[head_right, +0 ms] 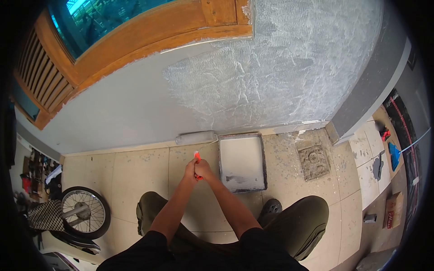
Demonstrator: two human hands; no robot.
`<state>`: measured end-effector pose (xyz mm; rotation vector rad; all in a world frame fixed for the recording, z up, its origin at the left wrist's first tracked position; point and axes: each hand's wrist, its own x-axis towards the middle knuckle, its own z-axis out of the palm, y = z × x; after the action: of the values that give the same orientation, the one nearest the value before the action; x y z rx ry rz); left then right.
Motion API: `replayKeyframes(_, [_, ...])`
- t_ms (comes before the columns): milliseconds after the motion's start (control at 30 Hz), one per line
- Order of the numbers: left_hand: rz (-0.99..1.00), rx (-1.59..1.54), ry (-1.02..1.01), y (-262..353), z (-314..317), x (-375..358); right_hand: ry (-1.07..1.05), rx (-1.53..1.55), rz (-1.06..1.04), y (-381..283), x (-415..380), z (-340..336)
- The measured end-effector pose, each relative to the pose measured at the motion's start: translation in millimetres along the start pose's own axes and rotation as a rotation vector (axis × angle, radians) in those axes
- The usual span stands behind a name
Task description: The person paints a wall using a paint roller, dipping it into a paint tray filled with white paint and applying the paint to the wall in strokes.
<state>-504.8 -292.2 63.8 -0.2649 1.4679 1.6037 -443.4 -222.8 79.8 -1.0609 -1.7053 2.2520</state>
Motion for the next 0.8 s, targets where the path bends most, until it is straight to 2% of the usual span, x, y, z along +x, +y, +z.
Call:
replayKeyframes(67, [-0.006,0.002,-0.025,6.3,-14.9,19.2,0.129,-0.111,-0.034,4.1,0.9,17.0])
replayKeyframes(133, [-0.044,0.018,-0.043,7.4,-33.0,6.4,0.135,-0.129,-0.055,12.2,2.2,32.2])
replayKeyframes(300, [0.036,-0.164,-0.246,38.7,-25.5,-17.6,0.170,-0.283,-0.101,-24.2,-6.6,44.3])
replayKeyframes(367, [0.048,-0.195,-0.272,55.2,-17.7,-49.6,0.382,-0.382,-0.267,-27.6,-11.7,60.6])
replayKeyframes(433, [0.067,-0.226,-0.287,68.4,-21.7,-64.1,0.346,-0.389,-0.247,-68.8,-47.0,64.4])
replayKeyframes(500, [0.138,-0.215,-0.363,75.5,-25.5,-68.9,0.222,-0.364,-0.214,-94.6,-69.0,64.0])
replayKeyframes(633, [0.184,-0.248,-0.332,109.4,-3.8,-132.9,0.190,-0.389,-0.242,-125.2,-94.2,73.4])
replayKeyframes(700, [0.298,-0.245,-0.299,122.7,4.0,-155.8,0.312,-0.386,-0.441,-134.5,-104.6,82.2])
replayKeyframes(733, [0.356,-0.262,-0.333,129.2,5.7,-160.1,0.249,-0.338,-0.476,-169.5,-136.7,78.4])
replayKeyframes(800, [0.406,-0.245,-0.392,149.2,22.0,-183.0,0.240,-0.340,-0.535,-190.4,-138.4,76.0])
